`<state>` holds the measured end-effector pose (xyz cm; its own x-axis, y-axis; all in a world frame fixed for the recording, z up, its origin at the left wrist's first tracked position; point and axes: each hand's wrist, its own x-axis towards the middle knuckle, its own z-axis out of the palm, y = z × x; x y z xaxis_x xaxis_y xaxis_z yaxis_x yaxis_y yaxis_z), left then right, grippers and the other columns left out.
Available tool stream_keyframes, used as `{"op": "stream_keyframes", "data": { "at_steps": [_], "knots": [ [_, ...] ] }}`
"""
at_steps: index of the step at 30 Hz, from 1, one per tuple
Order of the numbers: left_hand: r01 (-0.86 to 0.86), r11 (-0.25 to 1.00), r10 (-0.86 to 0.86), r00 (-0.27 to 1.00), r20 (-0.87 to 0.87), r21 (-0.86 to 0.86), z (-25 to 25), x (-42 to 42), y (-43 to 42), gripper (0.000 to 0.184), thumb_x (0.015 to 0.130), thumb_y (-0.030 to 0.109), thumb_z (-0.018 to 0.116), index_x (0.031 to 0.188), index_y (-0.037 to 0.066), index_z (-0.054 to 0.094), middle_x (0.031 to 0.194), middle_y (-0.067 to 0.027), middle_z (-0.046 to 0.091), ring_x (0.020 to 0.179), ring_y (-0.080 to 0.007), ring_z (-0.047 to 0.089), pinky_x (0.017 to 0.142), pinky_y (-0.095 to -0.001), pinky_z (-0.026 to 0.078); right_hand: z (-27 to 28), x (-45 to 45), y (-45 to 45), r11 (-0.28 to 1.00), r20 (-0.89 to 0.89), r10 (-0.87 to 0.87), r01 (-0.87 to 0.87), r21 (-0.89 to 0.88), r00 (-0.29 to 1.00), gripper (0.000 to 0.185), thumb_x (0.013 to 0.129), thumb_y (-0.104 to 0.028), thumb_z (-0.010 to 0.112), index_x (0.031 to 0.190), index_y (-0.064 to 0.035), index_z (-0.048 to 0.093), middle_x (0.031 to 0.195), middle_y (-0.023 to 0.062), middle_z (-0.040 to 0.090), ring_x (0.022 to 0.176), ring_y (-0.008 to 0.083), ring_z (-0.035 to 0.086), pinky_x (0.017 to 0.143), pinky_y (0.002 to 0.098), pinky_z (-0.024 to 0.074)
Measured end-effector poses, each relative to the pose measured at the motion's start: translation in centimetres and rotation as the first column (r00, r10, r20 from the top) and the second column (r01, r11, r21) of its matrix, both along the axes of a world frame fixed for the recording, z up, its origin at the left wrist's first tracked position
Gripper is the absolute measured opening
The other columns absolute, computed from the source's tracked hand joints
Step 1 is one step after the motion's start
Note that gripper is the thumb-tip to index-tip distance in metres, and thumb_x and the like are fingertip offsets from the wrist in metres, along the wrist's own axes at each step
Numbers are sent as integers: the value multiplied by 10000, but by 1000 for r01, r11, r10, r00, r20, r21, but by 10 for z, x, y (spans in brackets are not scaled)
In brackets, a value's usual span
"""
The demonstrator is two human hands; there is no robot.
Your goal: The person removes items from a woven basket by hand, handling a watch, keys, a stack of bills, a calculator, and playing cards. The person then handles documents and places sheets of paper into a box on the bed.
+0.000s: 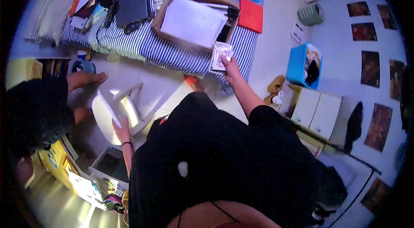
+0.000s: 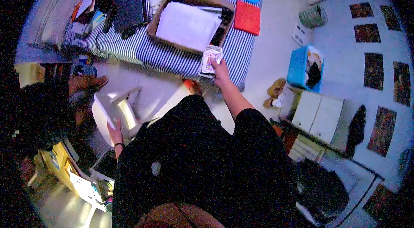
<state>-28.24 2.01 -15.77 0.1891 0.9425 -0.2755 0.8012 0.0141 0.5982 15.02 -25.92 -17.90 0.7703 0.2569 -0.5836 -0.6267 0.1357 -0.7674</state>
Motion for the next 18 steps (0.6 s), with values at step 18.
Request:
{"op": "stream_keyframes", "data": {
  "at_steps": [18],
  "knots": [
    [-103, 977, 166, 920, -355, 189, 6, 22, -3, 517, 856, 319, 497, 1259, 11, 399, 1234, -198, 462, 1104, -354, 463, 904, -410, 381, 17, 228, 129, 938, -8, 295, -288, 195, 955, 315, 845, -161, 575, 1118, -27, 492, 994, 71, 611, 833, 184, 609, 751, 339, 490]
  ]
}}
